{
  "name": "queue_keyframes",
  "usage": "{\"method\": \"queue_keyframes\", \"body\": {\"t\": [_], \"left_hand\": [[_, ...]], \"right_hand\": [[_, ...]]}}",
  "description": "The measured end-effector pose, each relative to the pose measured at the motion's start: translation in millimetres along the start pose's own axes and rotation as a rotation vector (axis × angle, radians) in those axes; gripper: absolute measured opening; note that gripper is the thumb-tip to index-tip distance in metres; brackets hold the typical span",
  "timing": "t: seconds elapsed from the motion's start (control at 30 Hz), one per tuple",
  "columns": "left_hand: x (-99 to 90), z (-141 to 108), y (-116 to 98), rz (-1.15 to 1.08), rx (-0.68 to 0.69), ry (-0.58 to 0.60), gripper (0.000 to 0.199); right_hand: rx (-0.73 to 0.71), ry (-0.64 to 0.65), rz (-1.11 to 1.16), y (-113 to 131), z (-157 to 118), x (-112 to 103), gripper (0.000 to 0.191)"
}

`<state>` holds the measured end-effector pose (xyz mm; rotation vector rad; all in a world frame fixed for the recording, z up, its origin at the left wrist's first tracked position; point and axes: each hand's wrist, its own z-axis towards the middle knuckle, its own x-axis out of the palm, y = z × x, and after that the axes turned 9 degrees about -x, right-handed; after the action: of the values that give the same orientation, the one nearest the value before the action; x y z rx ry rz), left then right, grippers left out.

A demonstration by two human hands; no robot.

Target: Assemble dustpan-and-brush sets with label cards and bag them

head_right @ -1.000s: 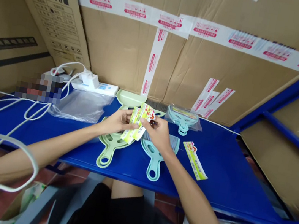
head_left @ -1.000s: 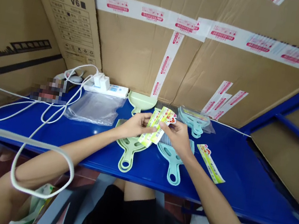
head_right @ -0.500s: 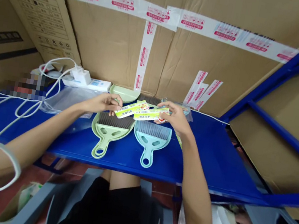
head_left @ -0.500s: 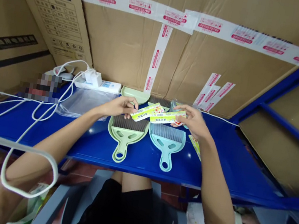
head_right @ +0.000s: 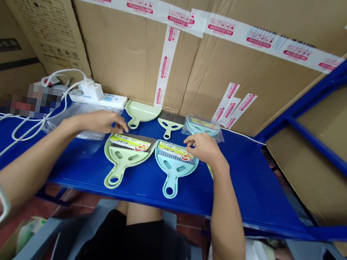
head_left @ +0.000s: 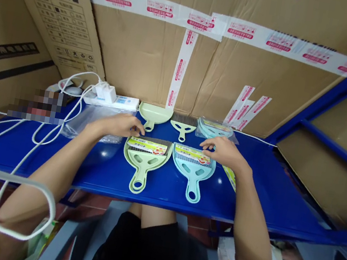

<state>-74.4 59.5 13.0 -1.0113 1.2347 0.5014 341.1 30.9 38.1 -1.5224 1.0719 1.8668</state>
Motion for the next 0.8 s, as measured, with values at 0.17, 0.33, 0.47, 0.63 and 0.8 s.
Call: {"method": "queue_keyframes", "body": {"t": [0.17,0.33,0.47,0.63,0.8], "left_hand": [[-2.5,-4.1,-17.0,0.166,-0.023,0.025,0.033],[5.3,-1.5,-31.7,0.102,0.063,0.114,0.042],[10.5,1.2,-34.6,0.105,0.039,0.118,0.038],[7.6,-0.9,-38.6,0.137,0.028,0.111,0.037],[3.7,-4.0,-41.9,0.151,0.002,0.105,0.036]], "right_hand": [[-0.197,0.002,-0.089,9.2,5.0,12.8,0.04],[-0.218,0.094,0.009,6.7,7.1,17.3,0.052],[-0.158,0.131,0.074,6.9,4.5,11.6,0.056],[-0.12,0.157,0.134,3.6,2.2,8.1,0.062],[-0.176,0.153,0.147,-5.5,3.3,13.4,0.063]]}}
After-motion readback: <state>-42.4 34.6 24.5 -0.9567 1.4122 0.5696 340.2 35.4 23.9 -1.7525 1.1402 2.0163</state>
